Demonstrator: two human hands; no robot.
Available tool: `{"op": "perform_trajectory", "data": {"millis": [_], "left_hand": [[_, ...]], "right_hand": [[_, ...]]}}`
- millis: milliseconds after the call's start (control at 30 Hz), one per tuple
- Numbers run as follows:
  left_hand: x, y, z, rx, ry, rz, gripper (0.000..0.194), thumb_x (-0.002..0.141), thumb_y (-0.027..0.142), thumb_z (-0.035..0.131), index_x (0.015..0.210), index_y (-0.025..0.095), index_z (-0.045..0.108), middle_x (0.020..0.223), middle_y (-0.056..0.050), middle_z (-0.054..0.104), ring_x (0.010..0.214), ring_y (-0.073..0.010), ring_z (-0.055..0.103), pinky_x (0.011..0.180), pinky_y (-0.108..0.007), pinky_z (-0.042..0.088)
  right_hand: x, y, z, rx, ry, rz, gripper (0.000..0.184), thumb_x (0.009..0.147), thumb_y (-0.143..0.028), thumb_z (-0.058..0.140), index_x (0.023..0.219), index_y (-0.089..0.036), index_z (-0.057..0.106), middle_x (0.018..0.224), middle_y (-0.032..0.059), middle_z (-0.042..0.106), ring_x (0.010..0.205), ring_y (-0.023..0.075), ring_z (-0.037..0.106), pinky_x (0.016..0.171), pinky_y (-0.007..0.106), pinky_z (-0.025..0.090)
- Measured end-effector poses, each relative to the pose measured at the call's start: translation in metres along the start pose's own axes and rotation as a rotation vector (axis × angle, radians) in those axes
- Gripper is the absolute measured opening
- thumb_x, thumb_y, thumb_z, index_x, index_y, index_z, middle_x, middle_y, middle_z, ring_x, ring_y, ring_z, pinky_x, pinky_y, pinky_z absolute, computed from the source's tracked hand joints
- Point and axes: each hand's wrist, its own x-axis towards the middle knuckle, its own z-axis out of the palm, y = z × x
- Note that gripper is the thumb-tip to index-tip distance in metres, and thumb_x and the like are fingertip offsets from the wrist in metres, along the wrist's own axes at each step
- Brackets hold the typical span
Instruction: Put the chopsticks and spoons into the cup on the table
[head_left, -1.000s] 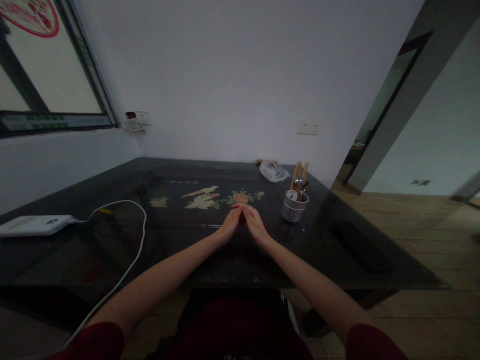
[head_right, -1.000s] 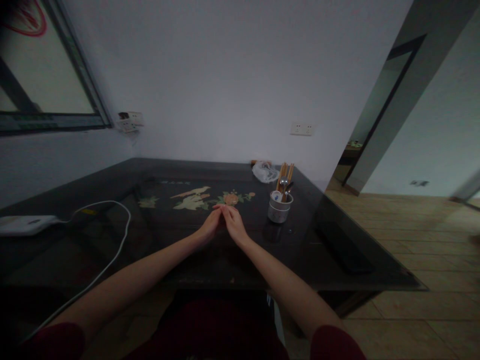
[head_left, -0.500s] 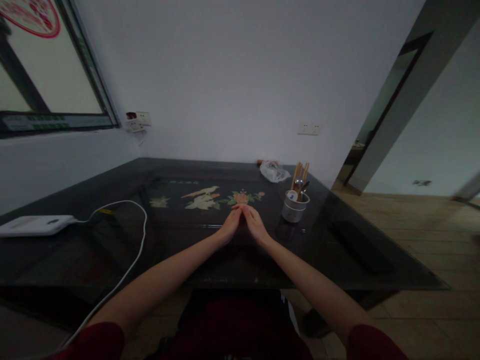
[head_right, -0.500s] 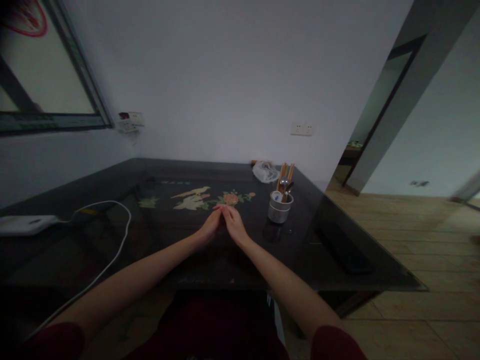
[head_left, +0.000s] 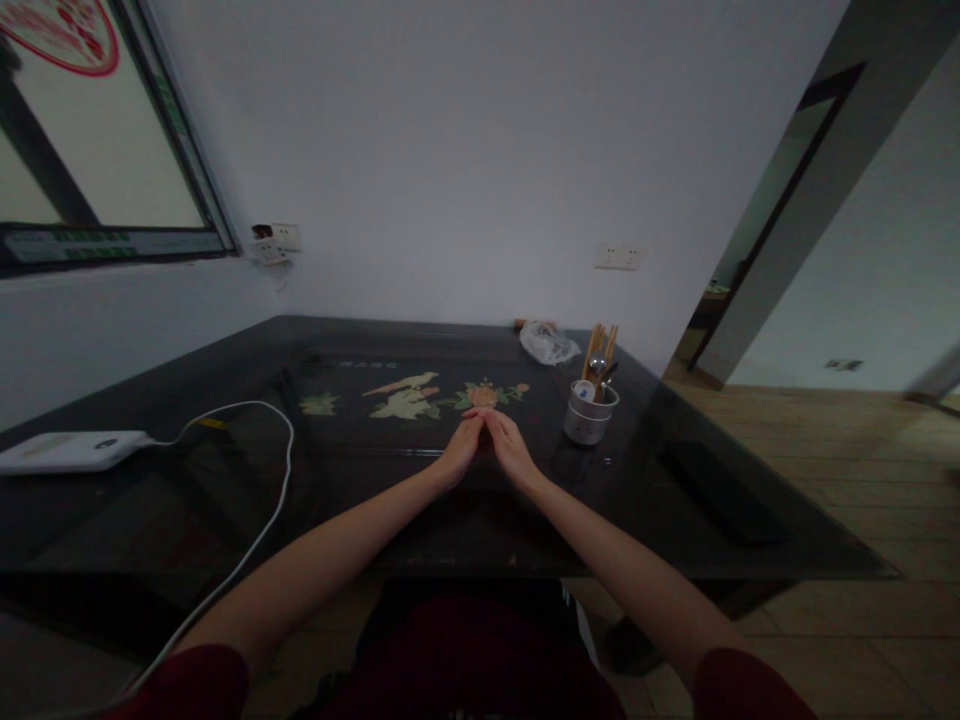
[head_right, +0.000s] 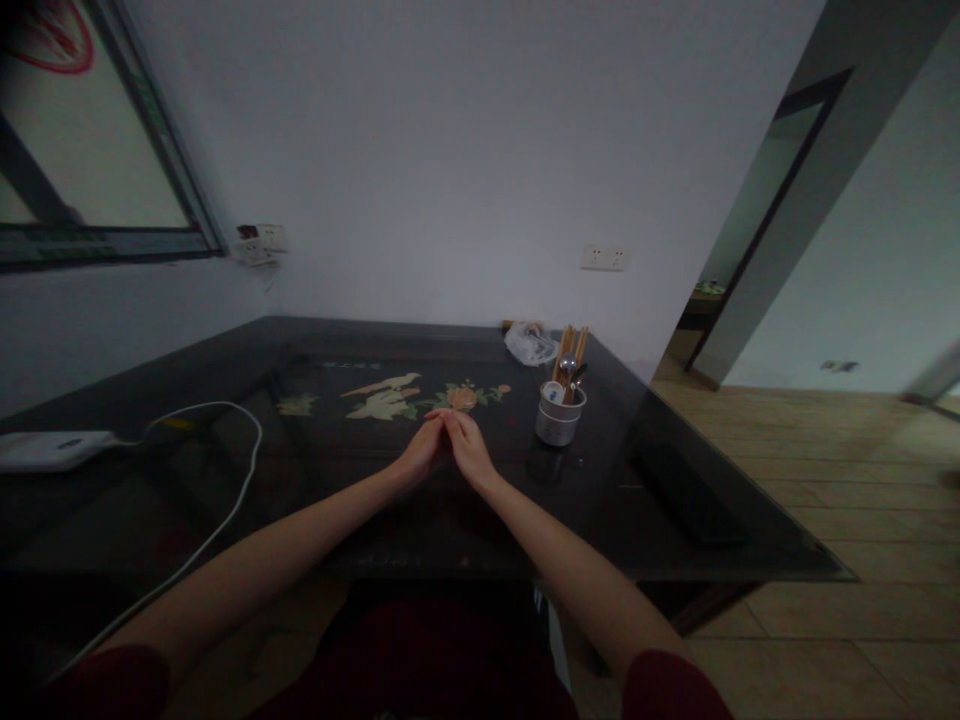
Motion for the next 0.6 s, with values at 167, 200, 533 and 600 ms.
{"op": "perform_trajectory", "data": {"millis": [167, 200, 533, 600], "left_hand": [[-0.0016, 0.0041, 0.0016, 0.026, 0.008, -0.022, 0.034, 0.078, 0.048, 0.055, 0.081, 0.014, 0.063, 0.075, -0.006, 0.067, 0.069, -0.0164, 0.062, 0.060, -0.024, 0.046], [-0.0022, 0.0049, 0.0020, 0.032, 0.008, -0.028, 0.035, 0.078, 0.048, 0.055, 0.082, 0.015, 0.064, 0.075, -0.006, 0.067, 0.069, -0.0165, 0.062, 0.060, -0.024, 0.046], [-0.0027, 0.0056, 0.0030, 0.011, -0.011, -0.018, 0.040, 0.075, 0.053, 0.057, 0.080, 0.013, 0.063, 0.069, -0.004, 0.065, 0.064, -0.0155, 0.060, 0.059, -0.024, 0.046], [-0.0047, 0.0083, 0.0048, 0.011, 0.001, -0.017, 0.040, 0.074, 0.053, 0.059, 0.077, 0.013, 0.062, 0.066, -0.003, 0.064, 0.061, -0.0141, 0.059, 0.058, -0.023, 0.045]], "right_hand": [[-0.0004, -0.0005, -0.0002, 0.009, 0.005, 0.028, 0.053, 0.090, -0.058, 0.032, 0.095, -0.022, 0.070, 0.100, 0.0056, 0.068, 0.101, 0.0209, 0.060, 0.095, 0.035, 0.042], [-0.0007, -0.0006, -0.0002, 0.013, 0.007, 0.036, 0.053, 0.089, -0.058, 0.032, 0.095, -0.022, 0.070, 0.100, 0.0056, 0.068, 0.102, 0.0211, 0.059, 0.096, 0.036, 0.042], [0.0004, -0.0027, -0.0011, 0.051, -0.011, 0.048, 0.057, 0.087, -0.062, 0.034, 0.092, -0.020, 0.071, 0.096, 0.0071, 0.069, 0.096, 0.0217, 0.062, 0.093, 0.037, 0.044], [0.0005, -0.0028, -0.0013, 0.066, -0.017, 0.055, 0.056, 0.087, -0.062, 0.035, 0.092, -0.020, 0.071, 0.095, 0.0074, 0.069, 0.095, 0.0219, 0.062, 0.091, 0.036, 0.045]]}}
